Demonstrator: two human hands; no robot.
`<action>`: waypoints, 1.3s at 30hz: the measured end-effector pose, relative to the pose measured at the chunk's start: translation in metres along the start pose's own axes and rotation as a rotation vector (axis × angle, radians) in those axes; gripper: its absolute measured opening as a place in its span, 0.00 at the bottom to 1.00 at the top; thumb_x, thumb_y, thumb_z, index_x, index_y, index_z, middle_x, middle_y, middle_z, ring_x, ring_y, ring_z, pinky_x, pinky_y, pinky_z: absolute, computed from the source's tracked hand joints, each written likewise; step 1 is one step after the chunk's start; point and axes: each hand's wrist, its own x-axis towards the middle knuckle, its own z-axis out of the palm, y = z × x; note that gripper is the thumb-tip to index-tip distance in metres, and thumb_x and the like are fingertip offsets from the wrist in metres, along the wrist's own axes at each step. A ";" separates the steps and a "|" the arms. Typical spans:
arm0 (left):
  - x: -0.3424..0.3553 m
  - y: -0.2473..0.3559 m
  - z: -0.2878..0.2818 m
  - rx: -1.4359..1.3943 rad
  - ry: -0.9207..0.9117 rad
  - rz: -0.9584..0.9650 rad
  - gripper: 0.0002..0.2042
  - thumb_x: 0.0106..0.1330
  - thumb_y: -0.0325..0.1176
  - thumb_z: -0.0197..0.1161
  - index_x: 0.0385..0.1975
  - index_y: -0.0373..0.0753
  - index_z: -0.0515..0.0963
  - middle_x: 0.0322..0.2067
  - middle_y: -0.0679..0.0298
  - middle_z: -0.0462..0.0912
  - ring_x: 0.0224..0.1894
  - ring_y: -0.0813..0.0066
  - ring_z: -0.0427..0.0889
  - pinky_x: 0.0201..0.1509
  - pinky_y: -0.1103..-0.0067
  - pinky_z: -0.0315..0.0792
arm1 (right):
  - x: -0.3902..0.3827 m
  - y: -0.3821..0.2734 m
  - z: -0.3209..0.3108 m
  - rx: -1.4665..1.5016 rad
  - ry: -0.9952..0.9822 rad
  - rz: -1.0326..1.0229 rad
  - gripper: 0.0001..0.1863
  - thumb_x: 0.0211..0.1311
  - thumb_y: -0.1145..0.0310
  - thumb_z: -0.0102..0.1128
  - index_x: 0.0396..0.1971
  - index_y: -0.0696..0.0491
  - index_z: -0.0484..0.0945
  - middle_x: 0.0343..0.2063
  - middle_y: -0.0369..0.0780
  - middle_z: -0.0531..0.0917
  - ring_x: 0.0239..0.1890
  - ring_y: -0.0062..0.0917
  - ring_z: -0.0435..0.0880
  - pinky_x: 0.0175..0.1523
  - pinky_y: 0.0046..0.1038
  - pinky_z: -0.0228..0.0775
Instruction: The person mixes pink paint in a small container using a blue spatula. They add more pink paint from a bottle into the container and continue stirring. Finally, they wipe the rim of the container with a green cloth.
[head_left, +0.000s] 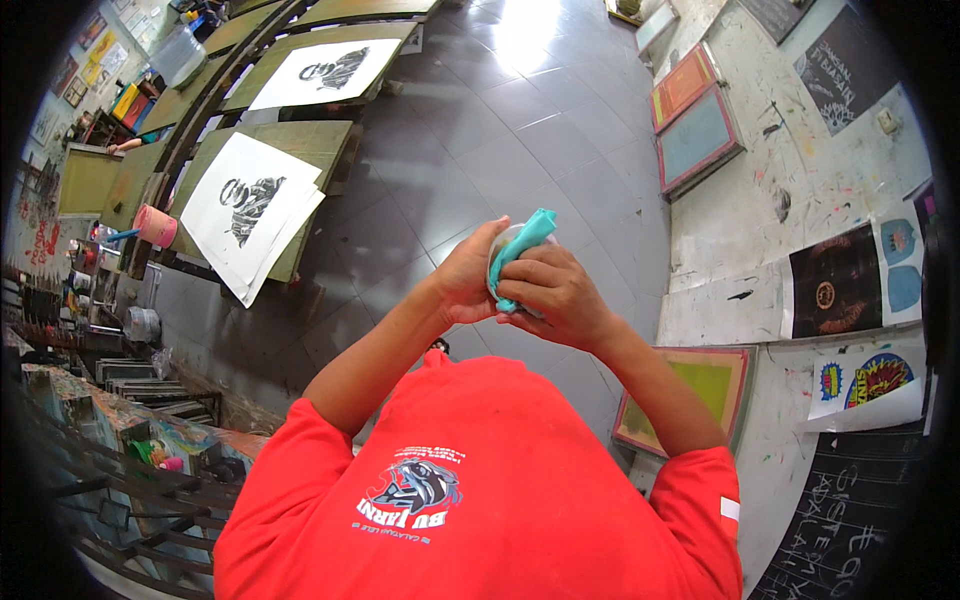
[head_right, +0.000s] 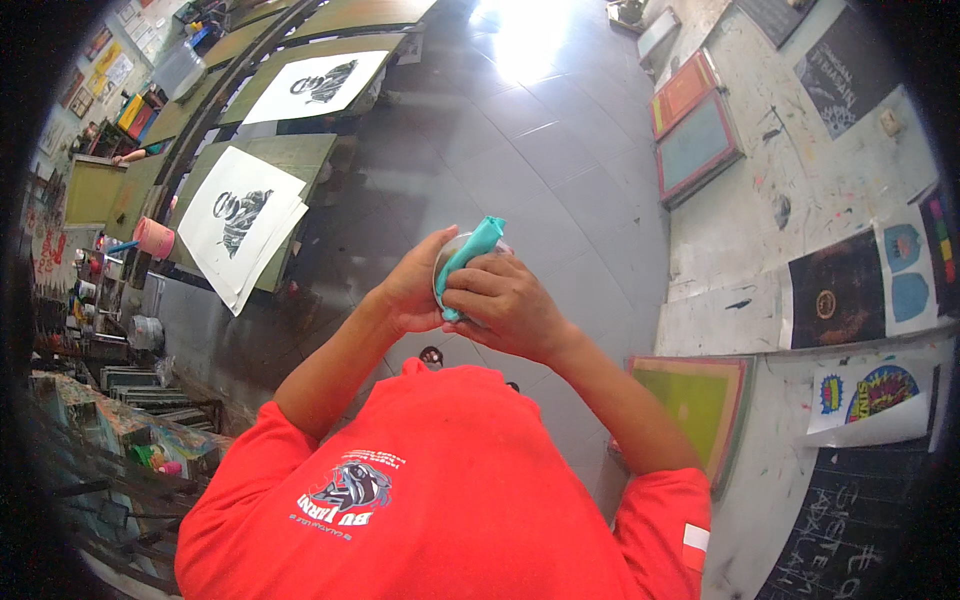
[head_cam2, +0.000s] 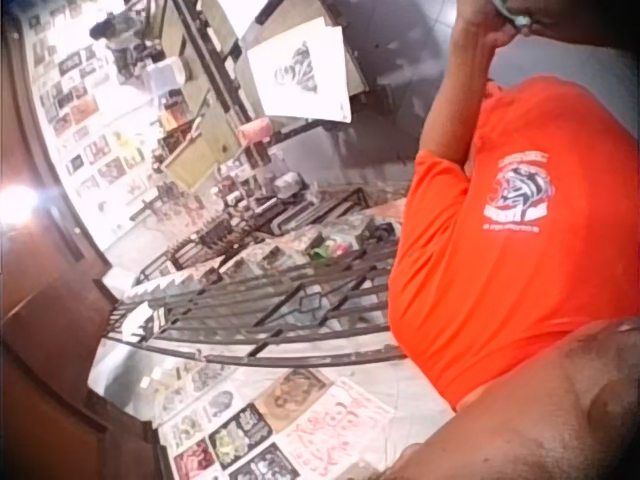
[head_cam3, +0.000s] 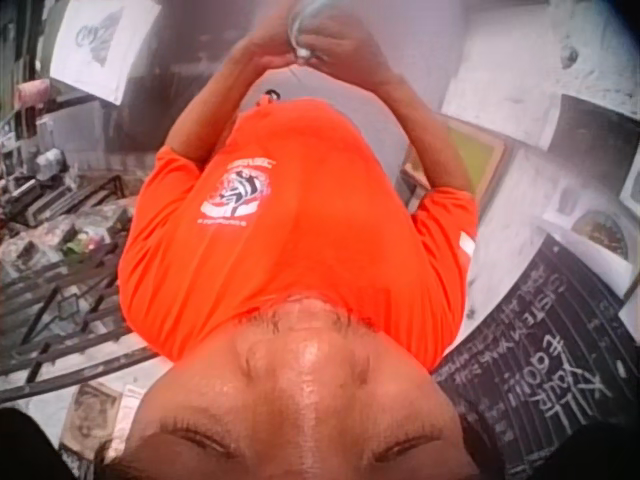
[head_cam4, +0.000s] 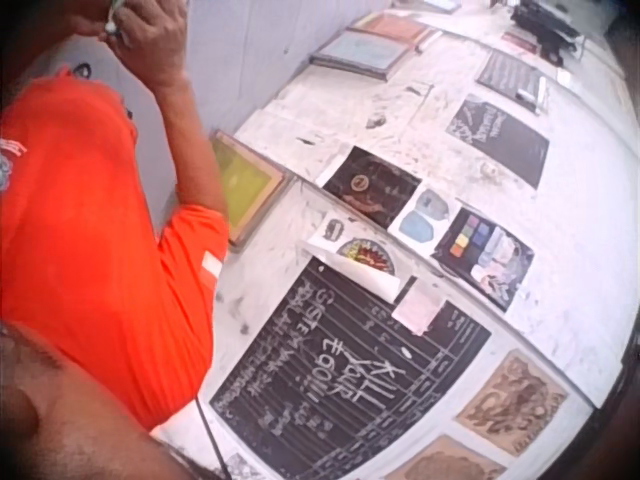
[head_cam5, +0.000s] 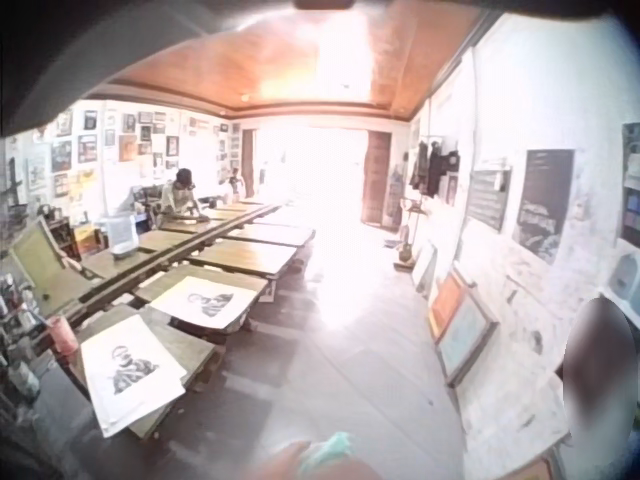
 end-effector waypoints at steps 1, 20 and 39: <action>-0.004 0.005 -0.001 0.000 0.047 -0.016 0.29 0.79 0.55 0.34 0.60 0.39 0.73 0.49 0.60 0.82 0.47 0.68 0.86 0.46 0.66 0.85 | 0.007 0.000 0.000 0.012 -0.031 -0.023 0.16 0.49 0.64 0.78 0.37 0.48 0.82 0.43 0.33 0.82 0.48 0.31 0.79 0.54 0.37 0.71; -0.091 0.075 -0.046 0.096 0.168 0.000 0.38 0.76 0.64 0.26 0.65 0.36 0.67 0.51 0.40 0.81 0.47 0.44 0.86 0.45 0.58 0.86 | 0.125 0.035 0.038 -0.197 -0.439 -0.332 0.11 0.49 0.61 0.74 0.23 0.48 0.79 0.38 0.33 0.76 0.47 0.29 0.77 0.55 0.35 0.73; -0.077 0.048 -0.048 -0.144 0.582 0.320 0.31 0.78 0.60 0.32 0.61 0.43 0.72 0.51 0.52 0.83 0.47 0.51 0.86 0.41 0.58 0.81 | 0.144 0.058 0.061 0.048 -0.542 -0.273 0.18 0.56 0.67 0.69 0.48 0.44 0.82 0.42 0.37 0.75 0.46 0.32 0.77 0.54 0.37 0.73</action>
